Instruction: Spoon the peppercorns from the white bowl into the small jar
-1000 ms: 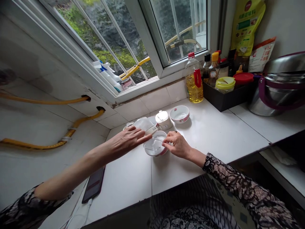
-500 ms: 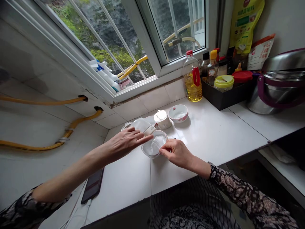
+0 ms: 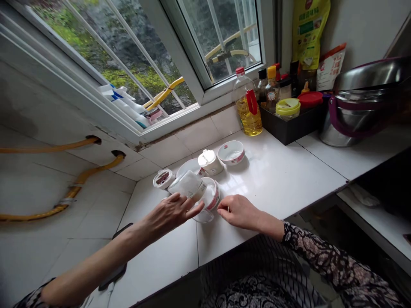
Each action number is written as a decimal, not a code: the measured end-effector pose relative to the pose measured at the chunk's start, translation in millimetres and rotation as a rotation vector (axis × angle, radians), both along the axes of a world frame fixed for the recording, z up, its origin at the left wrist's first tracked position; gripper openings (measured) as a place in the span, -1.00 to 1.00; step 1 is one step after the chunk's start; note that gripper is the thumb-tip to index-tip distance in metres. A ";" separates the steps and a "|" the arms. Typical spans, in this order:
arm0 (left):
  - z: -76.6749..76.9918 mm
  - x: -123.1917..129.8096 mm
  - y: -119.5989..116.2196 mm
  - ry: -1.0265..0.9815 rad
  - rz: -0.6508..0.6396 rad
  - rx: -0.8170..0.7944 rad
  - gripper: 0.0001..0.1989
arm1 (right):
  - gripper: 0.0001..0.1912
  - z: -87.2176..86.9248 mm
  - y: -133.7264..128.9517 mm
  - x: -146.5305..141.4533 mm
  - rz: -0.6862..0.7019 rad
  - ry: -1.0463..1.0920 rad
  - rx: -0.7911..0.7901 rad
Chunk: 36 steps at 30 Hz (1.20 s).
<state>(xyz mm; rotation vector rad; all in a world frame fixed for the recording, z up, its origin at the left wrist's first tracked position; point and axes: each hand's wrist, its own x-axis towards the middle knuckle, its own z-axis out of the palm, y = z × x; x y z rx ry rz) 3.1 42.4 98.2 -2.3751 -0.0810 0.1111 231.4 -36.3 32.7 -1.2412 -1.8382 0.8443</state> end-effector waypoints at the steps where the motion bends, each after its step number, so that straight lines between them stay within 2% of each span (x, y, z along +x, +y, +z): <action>1: -2.2 -1.2 -0.9 -0.015 0.000 0.014 -0.51 | -0.81 7.9 4.8 3.5 -0.023 -0.041 0.066; 4: -5.3 -2.2 -4.8 -0.042 -0.008 0.042 -0.54 | -0.82 39.9 24.0 7.1 -0.144 -0.119 0.365; 6: -6.1 -1.3 -7.9 -0.031 0.004 0.049 -0.55 | -0.79 63.1 38.7 1.9 -0.218 -0.134 0.604; 8: -7.1 0.0 -10.6 0.007 0.031 0.061 -0.54 | -0.72 82.7 53.2 -8.2 -0.266 -0.153 0.759; 9: -7.9 0.7 -11.7 0.030 0.048 0.071 -0.52 | -0.71 90.6 60.0 -14.4 -0.246 -0.202 0.783; 10: -8.8 1.4 -12.5 0.047 0.056 0.083 -0.49 | -0.70 97.6 66.3 -20.8 -0.158 -0.293 0.781; 12: -10.8 2.8 -13.4 0.050 0.047 0.115 -0.43 | -0.61 110.1 77.2 -33.0 0.138 -0.519 0.702; 14: -12.0 4.2 -13.8 0.025 0.020 0.146 -0.39 | -0.46 123.0 85.1 -42.9 0.304 -0.644 0.601; 15: -12.0 4.9 -14.1 0.019 0.032 0.159 -0.38 | -0.39 129.6 87.9 -46.7 0.275 -0.638 0.598; 18: -10.4 6.6 -14.9 0.058 0.075 0.155 -0.40 | -0.32 144.8 93.4 -54.2 0.081 -0.500 0.718; 20: -9.7 7.4 -15.2 0.072 0.095 0.137 -0.42 | -0.32 147.1 95.6 -56.5 0.059 -0.505 0.690; 23: -10.6 9.2 -15.9 0.058 0.107 0.121 -0.45 | -0.37 141.3 97.3 -56.4 0.220 -0.644 0.496; 24: -10.9 10.2 -16.4 0.061 0.115 0.119 -0.46 | -0.38 138.8 97.2 -55.7 0.224 -0.654 0.481; 27: -10.0 14.8 -19.4 0.099 0.186 0.106 -0.43 | -0.36 133.1 95.3 -52.9 0.068 -0.573 0.619; 29: -7.5 19.0 -22.3 0.122 0.232 0.080 -0.40 | -0.32 131.1 94.3 -51.6 0.098 -0.583 0.641; 31: -4.3 23.4 -25.6 0.142 0.239 0.074 -0.39 | -0.28 131.0 94.4 -50.6 0.198 -0.629 0.586; 32: -2.8 25.5 -27.2 0.151 0.244 0.085 -0.40 | -0.26 131.7 95.0 -50.1 0.202 -0.622 0.578; 35: 0.3 30.8 -31.4 0.180 0.247 0.138 -0.40 | -0.25 135.9 97.1 -48.4 0.064 -0.512 0.662; 36: 0.9 32.2 -32.3 0.184 0.244 0.153 -0.40 | -0.26 137.2 97.8 -47.9 0.067 -0.506 0.668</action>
